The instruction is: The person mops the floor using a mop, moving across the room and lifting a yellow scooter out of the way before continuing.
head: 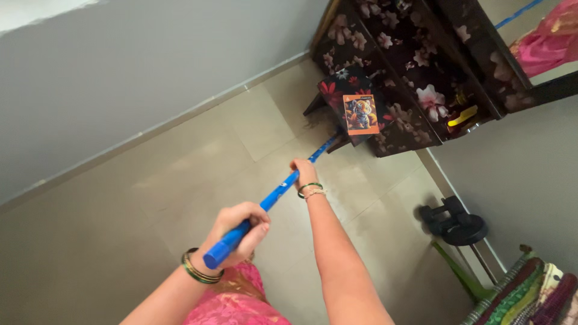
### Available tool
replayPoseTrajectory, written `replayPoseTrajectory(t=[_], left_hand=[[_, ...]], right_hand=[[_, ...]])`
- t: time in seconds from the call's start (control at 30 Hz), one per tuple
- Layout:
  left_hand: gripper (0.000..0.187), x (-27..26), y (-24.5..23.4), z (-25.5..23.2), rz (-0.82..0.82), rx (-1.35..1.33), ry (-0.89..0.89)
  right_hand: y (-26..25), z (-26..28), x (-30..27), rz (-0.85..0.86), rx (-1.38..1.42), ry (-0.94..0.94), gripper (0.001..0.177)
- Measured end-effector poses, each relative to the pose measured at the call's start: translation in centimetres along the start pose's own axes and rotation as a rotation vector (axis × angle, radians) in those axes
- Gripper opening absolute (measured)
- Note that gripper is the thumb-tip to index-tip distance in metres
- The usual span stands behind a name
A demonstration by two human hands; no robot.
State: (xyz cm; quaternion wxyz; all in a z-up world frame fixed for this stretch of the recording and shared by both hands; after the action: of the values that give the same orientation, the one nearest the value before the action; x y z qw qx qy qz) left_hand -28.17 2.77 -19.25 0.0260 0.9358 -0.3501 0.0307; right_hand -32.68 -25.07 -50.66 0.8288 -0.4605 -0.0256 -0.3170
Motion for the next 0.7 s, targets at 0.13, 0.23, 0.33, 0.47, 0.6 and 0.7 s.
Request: replayPoseTrajectory(t=[0.13,0.23,0.33,0.47,0.6,0.7], left_hand=[[0.002,-1.5,-5.6,-5.0,0.026,0.009,-0.016],[0.002,-3.4,-10.0,-9.8,0.063,0.017,0.020],[0.005,-6.3,-13.5,-13.6,0.093,0.097,0.012],[0.014,-11.1,-17.8,-17.2,0.031,0.256,0.110],[0.021,-16.2,-22.4,-18.5,-0.070,0.351,0.273],[0.021,-18.6,-23.9,-19.3,-0.049,0.393,0.382]], right_hand=[[0.3,10.6,-0.3,-0.001,0.047,-0.006,0.010],[0.9,19.0,-0.7,0.024,0.134,0.044,0.010],[2.8,25.7,-1.7,0.089,0.257,0.122,0.010],[7.7,32.8,-3.9,0.123,0.416,0.084,0.014],[14.0,37.9,-5.9,0.188,0.486,0.031,0.015],[15.8,42.8,-7.1,0.194,0.472,-0.148,0.021]])
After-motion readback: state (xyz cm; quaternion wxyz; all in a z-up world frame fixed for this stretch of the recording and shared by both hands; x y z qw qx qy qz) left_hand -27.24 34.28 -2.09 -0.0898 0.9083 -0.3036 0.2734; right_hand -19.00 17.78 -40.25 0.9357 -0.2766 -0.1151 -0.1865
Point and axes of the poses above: each hand's wrist, its own x-axis towards the middle knuckle, its own y-axis out of the palm, z = x × y, the point moved 7 cm from there along x, towards the middle knuckle, and after that the axes turned 13 degrees about -z, right-handed, at the moved point
